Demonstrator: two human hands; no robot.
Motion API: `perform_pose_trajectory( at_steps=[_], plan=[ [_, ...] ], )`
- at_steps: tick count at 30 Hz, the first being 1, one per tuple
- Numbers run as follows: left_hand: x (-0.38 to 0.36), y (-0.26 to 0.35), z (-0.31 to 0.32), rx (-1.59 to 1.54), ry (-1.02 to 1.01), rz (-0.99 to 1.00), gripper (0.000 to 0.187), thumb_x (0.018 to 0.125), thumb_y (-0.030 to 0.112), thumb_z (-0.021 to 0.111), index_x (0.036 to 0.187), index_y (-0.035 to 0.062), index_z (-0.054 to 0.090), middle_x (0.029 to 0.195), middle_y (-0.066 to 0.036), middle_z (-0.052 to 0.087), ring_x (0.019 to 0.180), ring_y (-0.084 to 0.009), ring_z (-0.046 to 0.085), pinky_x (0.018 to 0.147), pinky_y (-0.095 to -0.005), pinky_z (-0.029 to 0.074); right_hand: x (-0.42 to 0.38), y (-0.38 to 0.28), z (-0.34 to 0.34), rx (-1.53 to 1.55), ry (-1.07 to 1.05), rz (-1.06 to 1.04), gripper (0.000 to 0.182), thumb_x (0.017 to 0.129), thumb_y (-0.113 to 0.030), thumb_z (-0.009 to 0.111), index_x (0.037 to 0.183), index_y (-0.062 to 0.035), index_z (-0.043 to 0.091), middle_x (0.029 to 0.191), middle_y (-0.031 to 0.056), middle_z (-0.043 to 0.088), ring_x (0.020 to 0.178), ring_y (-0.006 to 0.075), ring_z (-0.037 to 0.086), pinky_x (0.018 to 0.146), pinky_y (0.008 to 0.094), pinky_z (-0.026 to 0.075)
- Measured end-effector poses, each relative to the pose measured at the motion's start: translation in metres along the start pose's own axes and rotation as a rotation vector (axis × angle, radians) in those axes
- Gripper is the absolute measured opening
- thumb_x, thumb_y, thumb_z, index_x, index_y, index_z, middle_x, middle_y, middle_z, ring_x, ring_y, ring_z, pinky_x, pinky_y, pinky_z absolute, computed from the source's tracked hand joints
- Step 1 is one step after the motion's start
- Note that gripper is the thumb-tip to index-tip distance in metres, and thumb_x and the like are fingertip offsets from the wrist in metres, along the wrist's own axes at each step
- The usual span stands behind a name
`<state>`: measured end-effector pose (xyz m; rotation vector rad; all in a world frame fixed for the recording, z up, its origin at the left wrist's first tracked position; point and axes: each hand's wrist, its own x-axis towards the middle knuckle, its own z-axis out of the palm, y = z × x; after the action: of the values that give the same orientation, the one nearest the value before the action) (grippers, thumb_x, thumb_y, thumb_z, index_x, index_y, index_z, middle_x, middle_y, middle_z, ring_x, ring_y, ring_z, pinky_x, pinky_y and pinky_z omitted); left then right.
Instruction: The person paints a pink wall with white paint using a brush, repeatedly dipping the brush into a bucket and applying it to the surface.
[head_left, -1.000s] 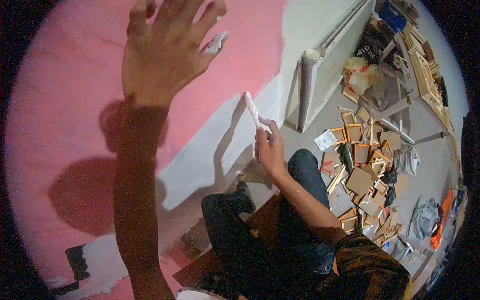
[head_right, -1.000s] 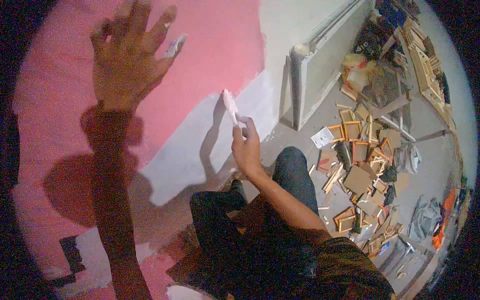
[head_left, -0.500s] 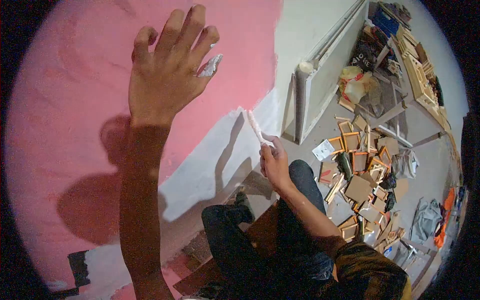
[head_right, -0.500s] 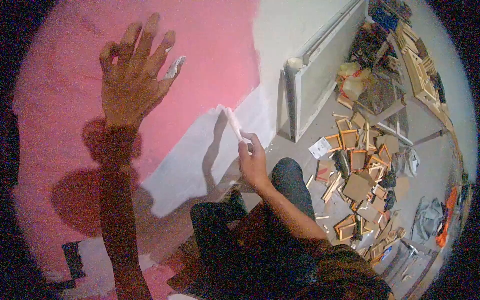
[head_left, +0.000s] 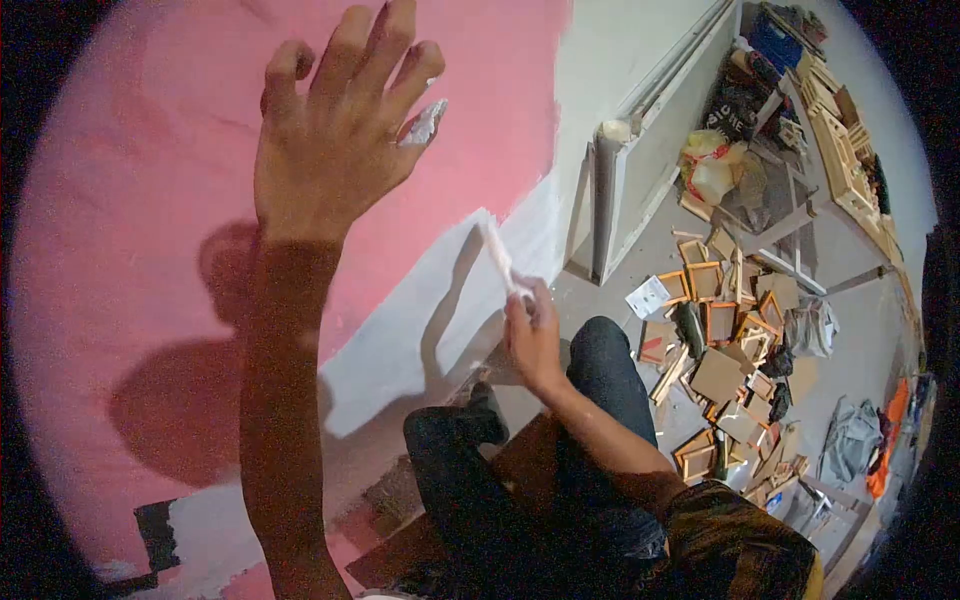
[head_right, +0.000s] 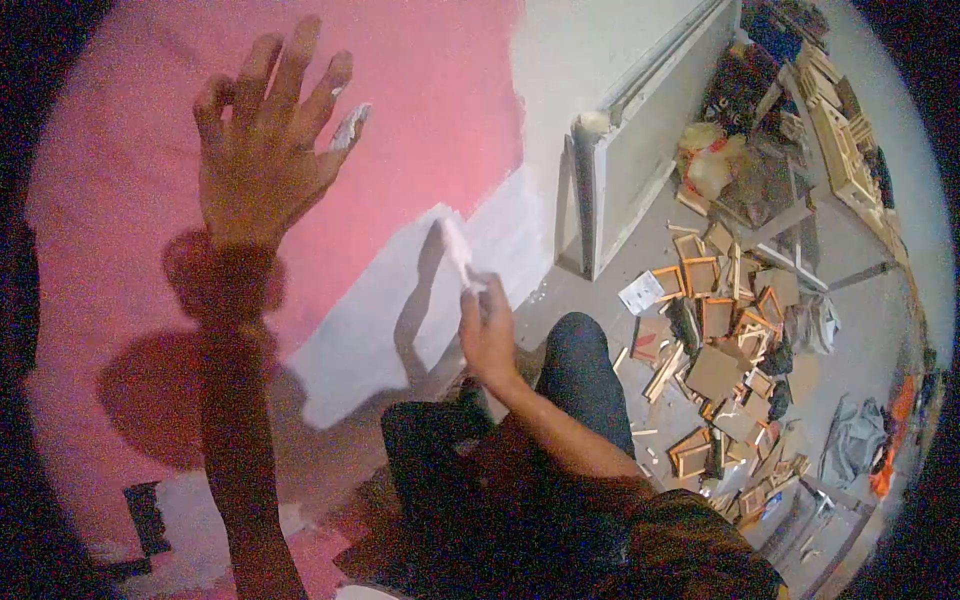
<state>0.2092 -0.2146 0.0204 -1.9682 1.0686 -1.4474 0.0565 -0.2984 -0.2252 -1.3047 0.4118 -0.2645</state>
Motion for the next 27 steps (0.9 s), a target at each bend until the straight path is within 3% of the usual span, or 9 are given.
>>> perform_pose_trajectory(
  at_steps=[5,9,12,16,20,24,26,27],
  plan=[
    [0.003,-0.001,-0.006,-0.021,-0.065,-0.004,0.042,0.080,0.045,0.065,0.117,0.0245,0.059,0.138,0.001,0.047,0.121,-0.0183,0.045,0.094,-0.0426,0.031,0.016,0.000,0.021,-0.015,0.008,0.002,0.026,0.098,-0.014,0.049,0.123,-0.0078,0.049,0.066,0.0015,0.049,0.052,0.0072,0.045,0.045,0.0254,0.038],
    [0.001,-0.001,-0.003,-0.022,-0.065,-0.011,0.043,0.080,0.045,0.065,0.117,0.0248,0.059,0.139,0.001,0.046,0.122,-0.0180,0.045,0.094,-0.0428,0.031,-0.025,-0.005,0.025,-0.020,-0.159,0.015,0.028,0.097,-0.013,0.050,0.125,-0.0063,0.048,0.071,0.0020,0.050,0.054,0.0075,0.045,0.046,0.0252,0.038],
    [0.000,0.000,-0.001,-0.022,-0.013,-0.009,0.044,0.079,0.043,0.067,0.118,0.0247,0.058,0.138,0.000,0.047,0.123,-0.0189,0.045,0.095,-0.0448,0.031,-0.023,0.004,0.019,-0.030,-0.063,-0.053,0.028,0.097,-0.013,0.050,0.124,-0.0053,0.048,0.072,0.0022,0.050,0.054,0.0076,0.044,0.048,0.0244,0.038],
    [0.007,0.002,-0.001,-0.014,0.001,-0.021,0.040,0.075,0.046,0.065,0.101,0.0168,0.055,0.125,-0.005,0.051,0.117,-0.0208,0.042,0.091,-0.0460,0.034,0.002,-0.007,0.016,-0.041,0.006,-0.022,0.028,0.097,-0.014,0.050,0.124,-0.0050,0.048,0.070,0.0018,0.049,0.054,0.0073,0.044,0.048,0.0242,0.038],
    [0.004,-0.003,0.002,0.003,0.022,-0.013,0.039,0.075,0.046,0.065,0.100,0.0166,0.055,0.122,-0.005,0.052,0.116,-0.0208,0.043,0.090,-0.0458,0.034,-0.004,0.000,0.036,0.023,-0.008,-0.035,0.027,0.097,-0.012,0.050,0.123,-0.0058,0.051,0.069,0.0011,0.049,0.053,0.0065,0.045,0.046,0.0247,0.038],
    [0.006,0.001,0.006,-0.019,0.075,-0.011,0.039,0.074,0.045,0.066,0.099,0.0166,0.056,0.121,-0.005,0.053,0.115,-0.0204,0.044,0.088,-0.0459,0.034,-0.029,-0.013,0.029,-0.020,-0.086,0.027,0.025,0.097,-0.011,0.050,0.121,-0.0048,0.054,0.073,0.0021,0.050,0.061,0.0086,0.048,0.053,0.0251,0.040],
    [0.006,0.000,0.006,0.018,0.079,-0.006,0.039,0.073,0.044,0.067,0.098,0.0165,0.056,0.121,-0.005,0.053,0.115,-0.0203,0.044,0.088,-0.0459,0.034,-0.022,0.000,0.022,-0.076,0.012,-0.087,0.027,0.097,-0.010,0.048,0.123,-0.0031,0.051,0.074,0.0031,0.051,0.066,0.0088,0.047,0.057,0.0249,0.040],
    [0.006,0.001,0.006,0.021,0.073,-0.008,0.039,0.072,0.044,0.067,0.098,0.0165,0.056,0.121,-0.004,0.053,0.115,-0.0203,0.044,0.089,-0.0458,0.034,-0.015,-0.006,0.020,-0.024,0.065,-0.048,0.027,0.097,-0.010,0.048,0.123,-0.0029,0.050,0.074,0.0034,0.051,0.066,0.0089,0.047,0.057,0.0250,0.040]
  ],
)
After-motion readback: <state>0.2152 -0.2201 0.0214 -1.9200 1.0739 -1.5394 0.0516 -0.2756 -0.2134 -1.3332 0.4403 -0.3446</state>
